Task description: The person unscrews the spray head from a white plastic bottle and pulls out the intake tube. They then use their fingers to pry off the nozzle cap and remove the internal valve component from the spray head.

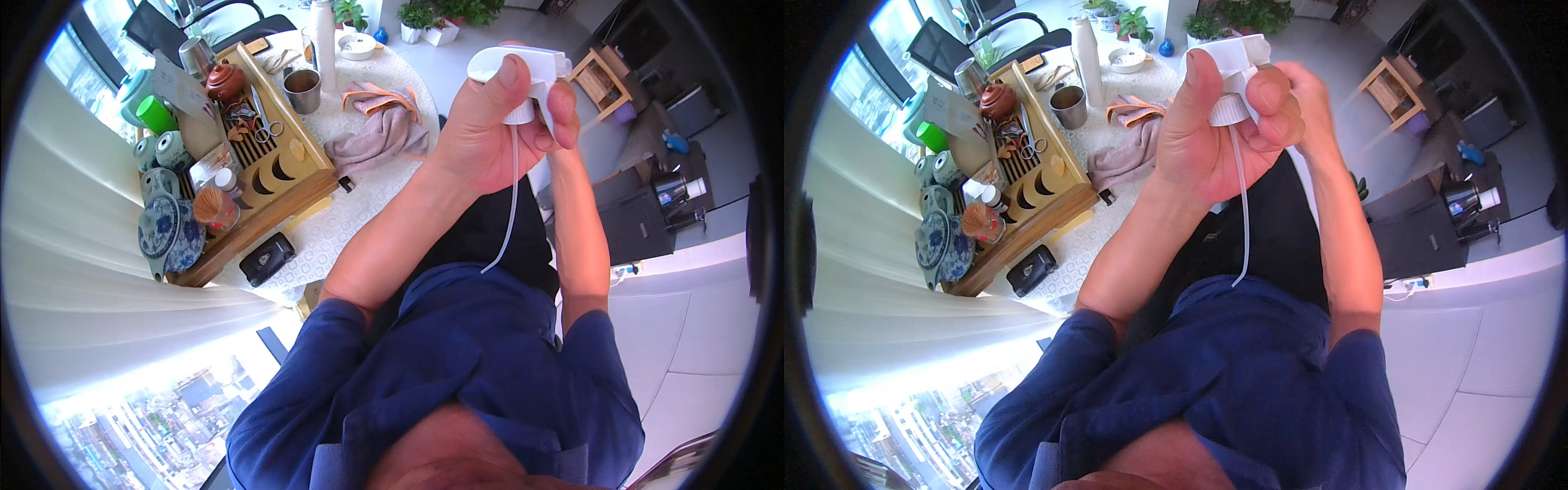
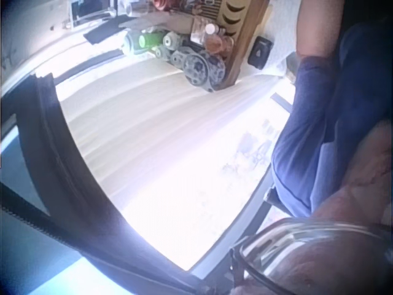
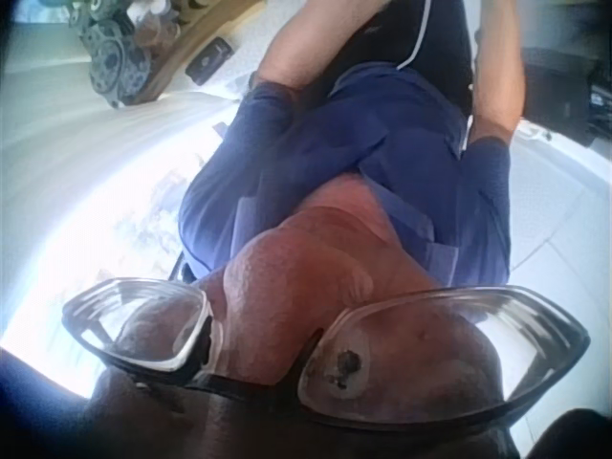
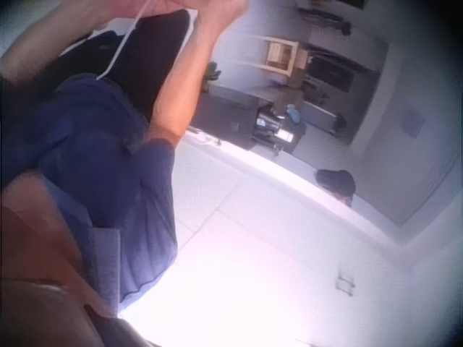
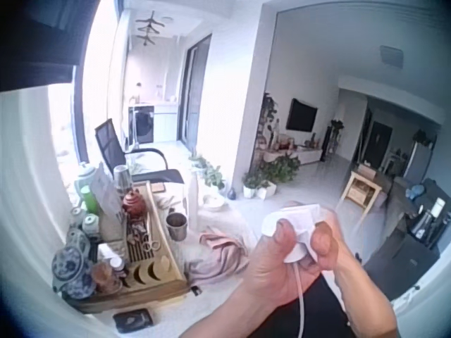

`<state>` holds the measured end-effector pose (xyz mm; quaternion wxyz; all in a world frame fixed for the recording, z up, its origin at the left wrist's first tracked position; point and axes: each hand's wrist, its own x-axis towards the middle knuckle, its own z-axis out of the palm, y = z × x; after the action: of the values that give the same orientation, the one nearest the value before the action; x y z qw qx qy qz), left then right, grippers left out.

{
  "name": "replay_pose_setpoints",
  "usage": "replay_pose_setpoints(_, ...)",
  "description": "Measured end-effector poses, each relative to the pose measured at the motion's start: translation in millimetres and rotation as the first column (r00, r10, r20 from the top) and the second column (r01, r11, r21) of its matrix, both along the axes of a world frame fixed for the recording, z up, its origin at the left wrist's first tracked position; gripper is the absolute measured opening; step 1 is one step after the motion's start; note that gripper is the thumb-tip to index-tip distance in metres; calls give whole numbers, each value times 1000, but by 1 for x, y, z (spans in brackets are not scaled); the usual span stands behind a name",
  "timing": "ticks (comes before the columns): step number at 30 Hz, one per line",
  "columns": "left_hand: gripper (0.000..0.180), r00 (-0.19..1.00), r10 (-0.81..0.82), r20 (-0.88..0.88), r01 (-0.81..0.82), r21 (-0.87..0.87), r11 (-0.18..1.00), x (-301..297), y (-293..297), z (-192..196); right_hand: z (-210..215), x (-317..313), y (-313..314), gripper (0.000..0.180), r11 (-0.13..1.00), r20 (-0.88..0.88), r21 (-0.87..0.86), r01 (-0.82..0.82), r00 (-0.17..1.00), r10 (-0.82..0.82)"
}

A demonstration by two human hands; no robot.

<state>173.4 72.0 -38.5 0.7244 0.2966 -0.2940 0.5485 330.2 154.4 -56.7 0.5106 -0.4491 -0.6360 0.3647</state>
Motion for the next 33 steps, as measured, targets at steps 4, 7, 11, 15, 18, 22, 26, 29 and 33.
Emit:
replay_pose_setpoints(4,41,997,-1,-76,-1,-26,1000,2,13,-9,-71,-29,77,18,978,189,-206,-1,981,41)
replay_pose_setpoints(7,32,999,-51,-4,50,-152,987,2,23,-17,-103,-67,125,20,968,357,-250,-11,929,103)
replay_pose_setpoints(11,30,999,-42,-9,39,-214,976,3,38,-27,-122,-103,170,24,993,577,-63,-96,808,115)
replay_pose_setpoints(15,43,969,66,-239,-142,-313,939,0,42,-31,-132,-133,187,24,972,722,44,-231,680,129)
replay_pose_setpoints(18,51,956,62,-286,-174,-385,907,-1,48,-33,-145,-142,198,25,966,716,22,-257,679,164)
replay_pose_setpoints(22,55,941,58,-332,-195,-395,898,0,60,-45,-148,-131,204,25,976,603,-40,-213,774,193)
replay_pose_setpoints(26,54,925,62,-376,-233,-429,873,2,69,-57,-156,-122,209,27,973,568,-43,-228,796,212)
replay_pose_setpoints(29,53,909,71,-411,-256,-415,873,5,74,-64,-158,-120,212,26,973,552,-68,-222,804,222)
replay_pose_setpoints(33,54,900,75,-430,-282,-442,852,8,77,-71,-159,-118,211,23,963,479,-85,-256,837,265)
